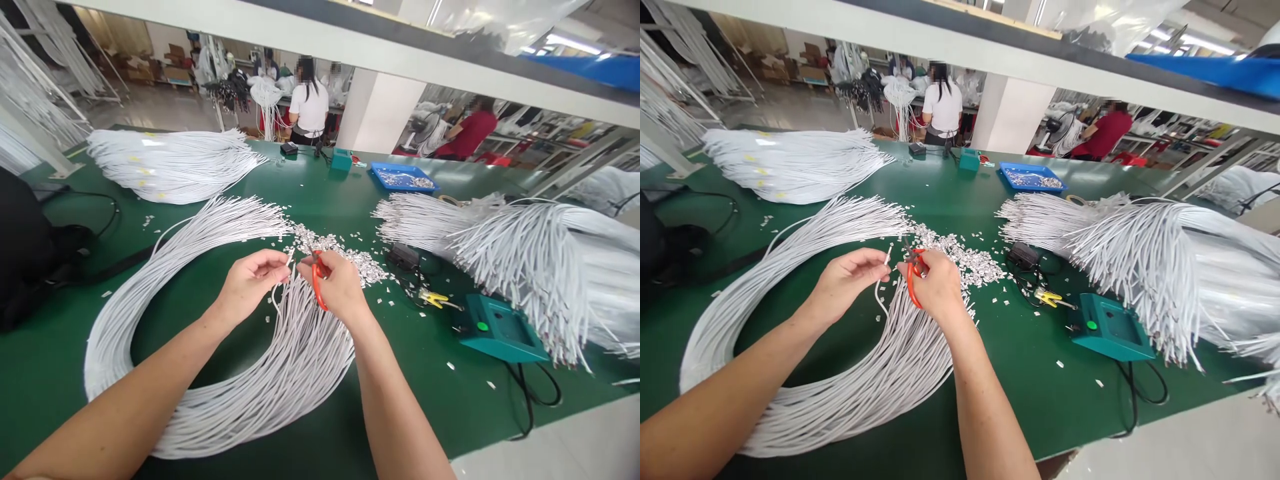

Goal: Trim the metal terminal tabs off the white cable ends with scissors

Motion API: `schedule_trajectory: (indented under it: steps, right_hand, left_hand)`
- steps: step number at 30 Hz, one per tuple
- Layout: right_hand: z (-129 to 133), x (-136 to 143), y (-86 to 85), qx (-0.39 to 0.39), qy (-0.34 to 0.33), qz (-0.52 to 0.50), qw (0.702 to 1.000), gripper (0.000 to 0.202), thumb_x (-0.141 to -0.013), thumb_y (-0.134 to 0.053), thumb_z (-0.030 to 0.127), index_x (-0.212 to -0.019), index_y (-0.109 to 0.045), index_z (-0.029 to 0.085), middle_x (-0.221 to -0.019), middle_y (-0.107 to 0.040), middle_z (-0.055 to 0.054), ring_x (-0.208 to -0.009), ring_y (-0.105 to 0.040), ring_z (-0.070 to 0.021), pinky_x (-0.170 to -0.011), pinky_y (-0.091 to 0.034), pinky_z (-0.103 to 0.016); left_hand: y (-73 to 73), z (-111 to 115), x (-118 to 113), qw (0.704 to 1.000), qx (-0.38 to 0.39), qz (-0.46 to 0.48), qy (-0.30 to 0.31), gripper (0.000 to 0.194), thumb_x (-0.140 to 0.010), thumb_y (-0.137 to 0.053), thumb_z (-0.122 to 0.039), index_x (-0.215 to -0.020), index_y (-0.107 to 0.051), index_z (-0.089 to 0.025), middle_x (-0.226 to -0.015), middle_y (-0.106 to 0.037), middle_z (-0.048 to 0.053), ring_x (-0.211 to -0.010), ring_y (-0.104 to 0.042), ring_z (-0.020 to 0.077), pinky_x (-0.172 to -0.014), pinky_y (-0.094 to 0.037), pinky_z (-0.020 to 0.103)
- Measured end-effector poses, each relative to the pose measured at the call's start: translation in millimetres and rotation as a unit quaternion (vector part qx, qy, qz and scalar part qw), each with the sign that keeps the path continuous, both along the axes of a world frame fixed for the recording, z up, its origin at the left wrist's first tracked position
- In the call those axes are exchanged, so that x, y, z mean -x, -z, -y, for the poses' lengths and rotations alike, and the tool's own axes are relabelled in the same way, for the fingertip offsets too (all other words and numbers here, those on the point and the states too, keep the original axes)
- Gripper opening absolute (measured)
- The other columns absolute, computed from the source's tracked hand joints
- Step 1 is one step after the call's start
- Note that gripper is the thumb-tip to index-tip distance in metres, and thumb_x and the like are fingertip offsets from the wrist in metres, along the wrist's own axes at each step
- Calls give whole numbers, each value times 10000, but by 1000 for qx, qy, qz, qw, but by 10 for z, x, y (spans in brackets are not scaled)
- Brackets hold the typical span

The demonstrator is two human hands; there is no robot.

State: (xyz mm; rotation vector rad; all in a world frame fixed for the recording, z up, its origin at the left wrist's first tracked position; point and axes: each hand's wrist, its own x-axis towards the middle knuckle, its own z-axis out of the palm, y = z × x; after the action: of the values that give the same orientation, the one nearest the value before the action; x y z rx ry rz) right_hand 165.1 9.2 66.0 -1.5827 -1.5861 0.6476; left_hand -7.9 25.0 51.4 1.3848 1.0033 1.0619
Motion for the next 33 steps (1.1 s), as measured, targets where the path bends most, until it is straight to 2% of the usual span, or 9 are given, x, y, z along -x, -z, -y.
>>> schedule_trajectory:
  steps: [3, 7, 12, 17, 23, 29, 31, 33]
  right_hand:
    - [20, -24, 22, 21, -27, 107, 994, 277, -780, -655, 392, -633, -546, 184, -743, -622, -31, -670, -522, -147, -606, -366, -280]
    - [45, 19, 6, 8, -30, 178, 983, 344, -798, -637, 399, -583, -468, 191, -678, -566, -10, -610, -452, -128, -569, -310, -268]
    - [79, 53, -95, 26, -24, 247, 968, 371, -817, -595, 334, -545, -388, 191, -675, -560, -23, -578, -404, -122, -545, -280, -272]
    - [103, 67, -116, 19, -13, 285, 958, 325, -829, -584, 310, -564, -442, 187, -704, -593, -41, -621, -452, -141, -543, -286, -277]
    - [111, 68, -57, -15, 5, 323, 946, 238, -832, -565, 260, -611, -528, 179, -700, -598, -38, -640, -474, -145, -549, -304, -272]
    - [113, 38, -5, -43, 10, 311, 949, 246, -807, -554, 190, -566, -505, 176, -651, -555, -28, -639, -451, -143, -558, -297, -275]
    - [103, 12, -3, -31, 3, 250, 968, 248, -794, -584, 219, -561, -511, 178, -643, -552, -20, -638, -453, -143, -564, -306, -277]
    - [85, -4, -24, -2, -12, 115, 993, 214, -785, -616, 282, -602, -570, 180, -667, -580, -12, -631, -471, -137, -574, -340, -275]
  left_hand:
    - [-12, 7, -10, 1000, -7, -11, -7, 170, -772, -691, -321, -877, -672, -189, -777, -659, 17, -718, -630, 151, -748, -515, 292]
    - [5, 11, -11, 999, -30, -29, -8, 144, -790, -674, -314, -879, -672, -201, -788, -665, 14, -725, -621, 144, -740, -509, 273]
    - [33, 11, -3, 998, -45, -41, -10, 133, -798, -664, -319, -876, -658, -211, -820, -671, 10, -727, -609, 138, -742, -501, 266]
    - [28, 17, -12, 996, -54, -71, -20, 151, -784, -669, -332, -859, -666, -201, -874, -691, 26, -797, -622, 165, -741, -490, 272]
    - [-33, 37, -7, 994, -46, -93, -20, 156, -840, -591, -304, -883, -690, -192, -736, -692, 4, -714, -628, 143, -752, -499, 265]
    - [-62, 47, 22, 996, -26, -83, 32, 226, -872, -534, -348, -902, -686, -183, -713, -675, 9, -678, -611, 139, -695, -497, 258]
    - [-55, 38, 27, 996, -21, -83, 39, 241, -873, -529, -364, -899, -687, -185, -706, -670, 11, -675, -612, 143, -690, -496, 264]
    - [-47, 29, 28, 995, -20, -85, 40, 248, -870, -530, -372, -899, -687, -182, -711, -672, 16, -681, -618, 148, -700, -499, 272]
